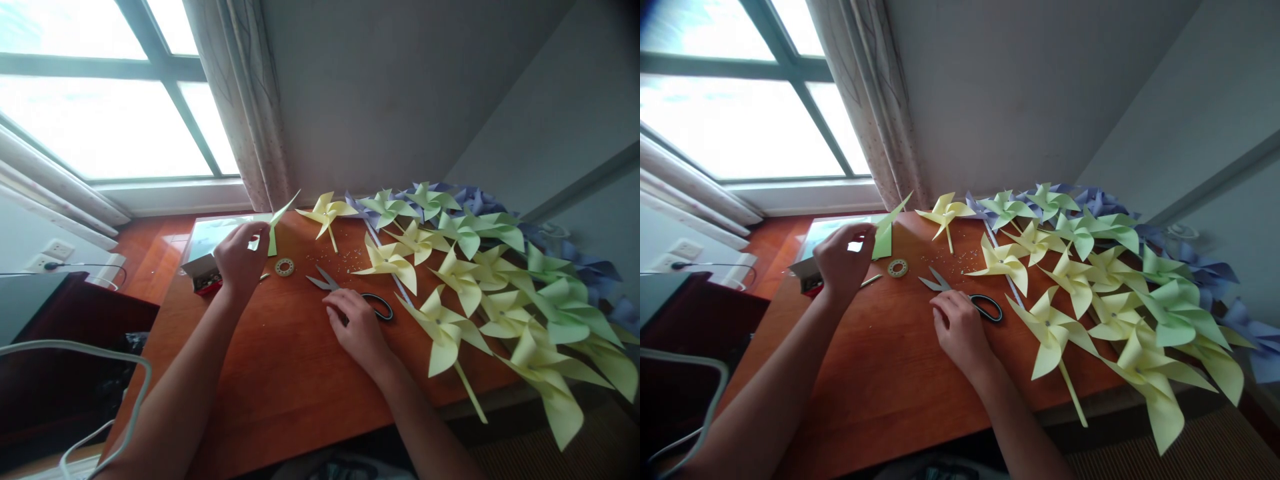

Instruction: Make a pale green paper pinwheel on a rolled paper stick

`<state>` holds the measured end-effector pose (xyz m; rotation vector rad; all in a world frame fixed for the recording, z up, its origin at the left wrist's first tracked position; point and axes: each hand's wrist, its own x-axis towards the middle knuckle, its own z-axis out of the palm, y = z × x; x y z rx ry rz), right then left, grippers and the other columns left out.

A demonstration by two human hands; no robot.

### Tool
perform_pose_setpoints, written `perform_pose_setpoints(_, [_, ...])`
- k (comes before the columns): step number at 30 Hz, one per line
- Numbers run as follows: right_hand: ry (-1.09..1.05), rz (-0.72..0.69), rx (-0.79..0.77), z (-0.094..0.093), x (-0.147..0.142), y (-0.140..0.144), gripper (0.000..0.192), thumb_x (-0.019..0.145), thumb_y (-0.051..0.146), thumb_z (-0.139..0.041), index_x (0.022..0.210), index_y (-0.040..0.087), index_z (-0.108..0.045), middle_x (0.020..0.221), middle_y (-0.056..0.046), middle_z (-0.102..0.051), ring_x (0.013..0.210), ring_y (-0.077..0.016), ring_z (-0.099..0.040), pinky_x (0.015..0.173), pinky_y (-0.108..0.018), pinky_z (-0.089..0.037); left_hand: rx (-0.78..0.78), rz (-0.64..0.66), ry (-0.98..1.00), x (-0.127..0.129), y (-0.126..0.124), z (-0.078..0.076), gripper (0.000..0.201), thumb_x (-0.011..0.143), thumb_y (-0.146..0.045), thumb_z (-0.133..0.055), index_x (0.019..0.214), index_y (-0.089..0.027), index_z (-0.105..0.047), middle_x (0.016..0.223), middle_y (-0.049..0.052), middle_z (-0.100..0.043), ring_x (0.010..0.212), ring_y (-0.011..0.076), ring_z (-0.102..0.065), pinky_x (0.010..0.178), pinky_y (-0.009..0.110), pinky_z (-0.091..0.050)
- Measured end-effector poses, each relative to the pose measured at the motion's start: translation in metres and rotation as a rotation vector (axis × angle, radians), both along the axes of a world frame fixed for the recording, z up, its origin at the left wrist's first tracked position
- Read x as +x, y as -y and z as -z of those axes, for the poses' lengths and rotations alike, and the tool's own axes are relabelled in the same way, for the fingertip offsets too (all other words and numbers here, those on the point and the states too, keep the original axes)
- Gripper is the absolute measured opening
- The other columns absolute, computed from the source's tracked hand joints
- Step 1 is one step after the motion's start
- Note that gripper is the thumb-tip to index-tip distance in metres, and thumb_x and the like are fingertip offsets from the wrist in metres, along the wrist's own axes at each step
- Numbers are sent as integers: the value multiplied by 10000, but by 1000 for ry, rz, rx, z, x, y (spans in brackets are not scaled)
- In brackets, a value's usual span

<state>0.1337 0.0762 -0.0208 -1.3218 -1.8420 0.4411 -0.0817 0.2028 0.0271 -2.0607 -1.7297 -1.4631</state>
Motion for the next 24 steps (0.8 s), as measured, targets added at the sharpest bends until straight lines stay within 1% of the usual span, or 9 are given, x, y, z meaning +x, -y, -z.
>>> perform_pose_setpoints(2, [31,49,-1,-4,7,2,218,922,100,-543,1040,184,-706,1056,-105,-724,1007,-256,-649,938,-409,-536,45,16,45,-2,2,-2,161,899,-274,-636,874,-164,-752,845,34,-778,745,155,-707,742,268,-540])
perform_pose_setpoints(5, [210,156,-53,-11,20,8,262,909,146,-583,1150,165,-683,1157,-132,-697,1104,-301,-610,1006,-486,-498,58,3,97,-6,2,-4,121,889,-244,-661,893,-158,-747,831,17,-774,737,136,-707,751,264,-567])
perform_pose_setpoints(7, [321,187,-113,-14,26,14,332,885,173,-620,1214,152,-659,1195,-151,-678,1139,-330,-587,1020,-523,-487,69,-5,135,-9,1,-5,138,900,-241,-662,933,-135,-744,850,29,-774,757,137,-717,760,270,-588])
perform_pose_setpoints(12, [381,79,-212,-18,21,26,404,857,196,-672,1259,174,-643,1202,-145,-650,1124,-334,-570,1004,-517,-509,116,29,211,-6,6,-10,175,910,-231,-667,990,-97,-747,900,53,-779,778,132,-727,776,278,-618])
perform_pose_setpoints(17, [274,-39,-281,-17,-20,42,515,805,243,-782,1291,198,-616,1214,-120,-624,1084,-307,-580,990,-483,-539,201,107,197,6,25,-26,72,853,-172,-729,909,-147,-767,823,1,-771,707,114,-712,709,246,-608])
perform_pose_setpoints(19, [231,-67,-286,-17,-44,48,564,810,256,-785,1327,151,-586,1255,-151,-597,1095,-303,-588,977,-452,-557,274,183,144,12,36,-34,97,827,-110,-740,900,-170,-763,824,-13,-777,702,105,-711,695,226,-596])
perform_pose_setpoints(21, [209,-102,-268,-17,-69,51,595,835,252,-753,1380,146,-539,1293,-165,-583,1119,-308,-590,959,-441,-571,317,284,81,20,50,-40,156,819,-56,-727,906,-182,-755,894,-3,-792,761,114,-731,735,230,-597])
perform_pose_setpoints(23, [190,-128,-248,-16,-92,50,541,842,268,-737,1338,138,-565,1268,-171,-605,1091,-317,-609,921,-446,-585,318,403,48,27,65,-40,186,814,-32,-720,929,-177,-736,926,20,-794,803,130,-743,749,234,-597])
perform_pose_setpoints(24, [178,-120,-233,-15,-101,49,472,838,274,-734,1271,135,-607,1233,-175,-626,1043,-325,-628,865,-449,-598,279,461,9,30,73,-39,199,820,-30,-715,951,-179,-725,946,28,-794,822,138,-747,751,238,-597])
